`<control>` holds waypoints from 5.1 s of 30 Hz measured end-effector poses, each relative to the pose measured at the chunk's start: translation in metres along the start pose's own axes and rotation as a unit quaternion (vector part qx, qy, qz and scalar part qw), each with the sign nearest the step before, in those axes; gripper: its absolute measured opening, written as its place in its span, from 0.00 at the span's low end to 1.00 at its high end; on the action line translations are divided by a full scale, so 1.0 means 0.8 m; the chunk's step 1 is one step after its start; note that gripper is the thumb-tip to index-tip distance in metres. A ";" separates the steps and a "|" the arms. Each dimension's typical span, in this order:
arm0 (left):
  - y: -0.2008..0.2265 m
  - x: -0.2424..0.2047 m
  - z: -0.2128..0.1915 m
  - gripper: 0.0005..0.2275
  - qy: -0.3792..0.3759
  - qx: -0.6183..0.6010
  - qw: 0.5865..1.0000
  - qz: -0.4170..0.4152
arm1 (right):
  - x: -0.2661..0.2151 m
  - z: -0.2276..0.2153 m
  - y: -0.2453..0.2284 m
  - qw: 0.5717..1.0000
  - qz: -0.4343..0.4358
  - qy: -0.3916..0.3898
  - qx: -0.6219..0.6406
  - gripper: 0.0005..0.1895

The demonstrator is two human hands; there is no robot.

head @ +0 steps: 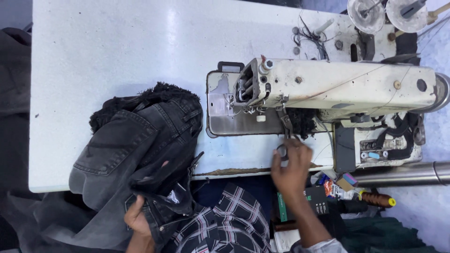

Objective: The person uses a pair of scissors to trim the frayed edges of a pair of black jeans laid out on a white table. They repeatedly reposition the jeans to access different sections of the hem and side seams, cutting away excess fabric and loose threads.

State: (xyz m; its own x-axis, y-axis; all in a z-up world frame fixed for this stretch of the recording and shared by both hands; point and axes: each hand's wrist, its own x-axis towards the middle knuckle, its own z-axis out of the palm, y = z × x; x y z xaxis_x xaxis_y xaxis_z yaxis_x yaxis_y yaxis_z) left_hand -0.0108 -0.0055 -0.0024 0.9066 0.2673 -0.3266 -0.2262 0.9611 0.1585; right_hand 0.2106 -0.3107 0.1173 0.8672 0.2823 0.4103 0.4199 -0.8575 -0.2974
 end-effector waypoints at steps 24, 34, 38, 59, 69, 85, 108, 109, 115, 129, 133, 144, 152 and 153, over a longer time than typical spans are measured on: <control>0.217 0.153 0.105 0.32 -0.145 0.842 0.519 0.042 | 0.086 -0.015 -0.238 0.654 -0.126 -0.473 0.577 0.13; 0.104 0.167 0.159 0.26 -0.271 0.899 0.345 0.007 | 0.071 -0.062 -0.260 0.647 -0.251 -0.510 0.508 0.10; 0.076 0.186 0.179 0.24 -0.287 0.918 0.271 -0.031 | 0.035 -0.061 -0.263 0.642 -0.245 -0.536 0.491 0.10; 0.060 0.370 0.261 0.16 -0.325 0.946 -0.001 0.010 | -0.183 0.119 -0.039 0.773 0.344 -0.380 0.374 0.18; 0.133 0.350 0.345 0.24 -0.145 0.989 -0.024 -0.020 | -0.010 0.085 -0.188 0.921 -0.151 -0.259 0.251 0.51; 0.194 0.396 0.216 0.20 -0.003 0.934 0.351 0.069 | 0.030 0.087 -0.178 0.894 -0.268 -0.323 0.155 0.53; -0.009 0.168 0.187 0.24 -0.097 0.906 0.290 0.292 | 0.013 0.077 -0.108 0.983 -0.110 -0.082 0.121 0.28; -0.006 0.171 0.185 0.22 -0.104 0.901 0.318 0.276 | 0.015 0.071 -0.101 0.988 -0.077 -0.080 0.108 0.29; -0.004 0.194 0.180 0.17 -0.139 0.878 0.354 0.290 | 0.022 0.064 -0.097 0.918 -0.295 -0.263 0.023 0.34; -0.019 0.196 0.194 0.14 -0.099 0.892 0.373 0.237 | 0.011 0.080 -0.123 0.926 -0.240 -0.286 0.056 0.34; -0.013 0.218 0.191 0.22 -0.165 0.906 0.253 0.298 | 0.030 0.081 -0.125 0.947 -0.196 -0.253 0.038 0.46; -0.014 0.209 0.207 0.22 -0.170 0.903 0.287 0.272 | 0.026 0.085 -0.046 0.970 -0.136 -0.193 0.060 0.36; -0.067 0.050 0.205 0.26 -0.168 0.880 0.369 0.248 | 0.019 -0.006 0.047 0.995 0.060 -0.051 -0.063 0.20; -0.077 0.039 0.200 0.31 -0.189 0.896 0.359 0.179 | 0.018 -0.006 0.054 0.993 0.081 -0.084 -0.017 0.21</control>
State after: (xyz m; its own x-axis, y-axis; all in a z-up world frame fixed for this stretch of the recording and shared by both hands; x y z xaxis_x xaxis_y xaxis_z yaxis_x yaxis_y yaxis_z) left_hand 0.0884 -0.0679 0.1268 0.9939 -0.0034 0.1103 -0.0675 -0.8095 0.5833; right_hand 0.2395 -0.3456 0.1145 0.9562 0.2055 0.2086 0.2648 -0.9107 -0.3170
